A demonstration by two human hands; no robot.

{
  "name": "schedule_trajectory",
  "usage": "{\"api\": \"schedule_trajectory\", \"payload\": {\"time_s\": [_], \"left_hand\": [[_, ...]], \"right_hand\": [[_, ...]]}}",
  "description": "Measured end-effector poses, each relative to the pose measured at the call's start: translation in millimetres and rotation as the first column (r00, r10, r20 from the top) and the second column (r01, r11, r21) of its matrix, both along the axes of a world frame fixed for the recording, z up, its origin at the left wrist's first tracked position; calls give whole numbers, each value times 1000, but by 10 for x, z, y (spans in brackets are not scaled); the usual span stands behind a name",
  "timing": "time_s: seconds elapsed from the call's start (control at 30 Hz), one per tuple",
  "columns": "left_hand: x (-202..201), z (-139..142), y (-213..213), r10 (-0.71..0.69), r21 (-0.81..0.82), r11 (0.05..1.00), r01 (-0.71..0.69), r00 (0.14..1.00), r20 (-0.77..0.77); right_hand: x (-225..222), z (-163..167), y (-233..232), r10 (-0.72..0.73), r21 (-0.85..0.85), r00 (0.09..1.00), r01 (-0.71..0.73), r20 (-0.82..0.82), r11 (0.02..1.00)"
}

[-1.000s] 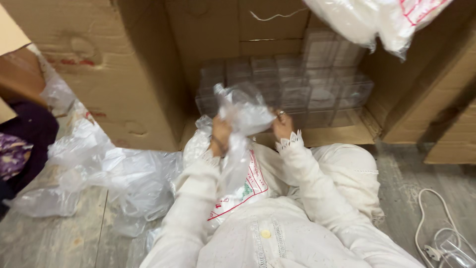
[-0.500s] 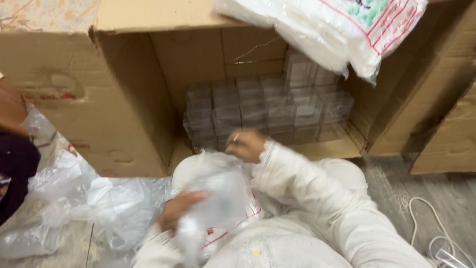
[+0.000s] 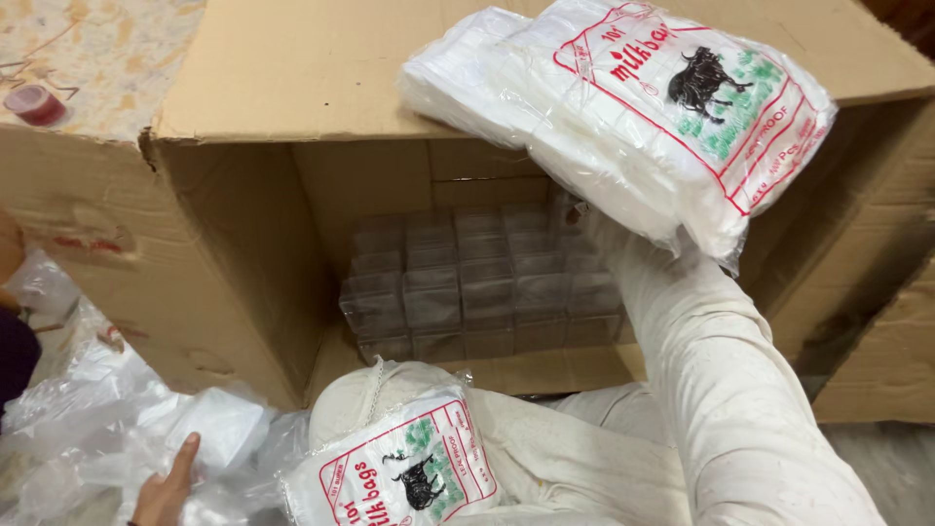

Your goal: The person sits on the floor and places small clear plastic containers into plastic bags one at a time, then puts the filled bags into a large cardboard box alongside stacks of already bagged containers. Another person nearby handles bags of containers on the floor.

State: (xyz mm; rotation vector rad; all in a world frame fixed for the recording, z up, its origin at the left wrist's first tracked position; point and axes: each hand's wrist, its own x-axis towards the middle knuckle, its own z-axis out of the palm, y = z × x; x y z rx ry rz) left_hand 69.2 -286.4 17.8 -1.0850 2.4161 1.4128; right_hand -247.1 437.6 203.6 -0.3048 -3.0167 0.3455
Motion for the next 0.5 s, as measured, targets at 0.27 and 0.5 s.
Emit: {"api": "schedule_trajectory", "payload": {"time_s": [0.27,0.5], "left_hand": [[133,705,-78,-131,-621,768,156,988,86],[-8,1142,1145,-375,-193,924,329,879,-296]], "right_hand": [[-82,3,-164,19,15,996,-18,-86,1000],[-146,-60,-222,62,52,967,-51,-248,997]]}}
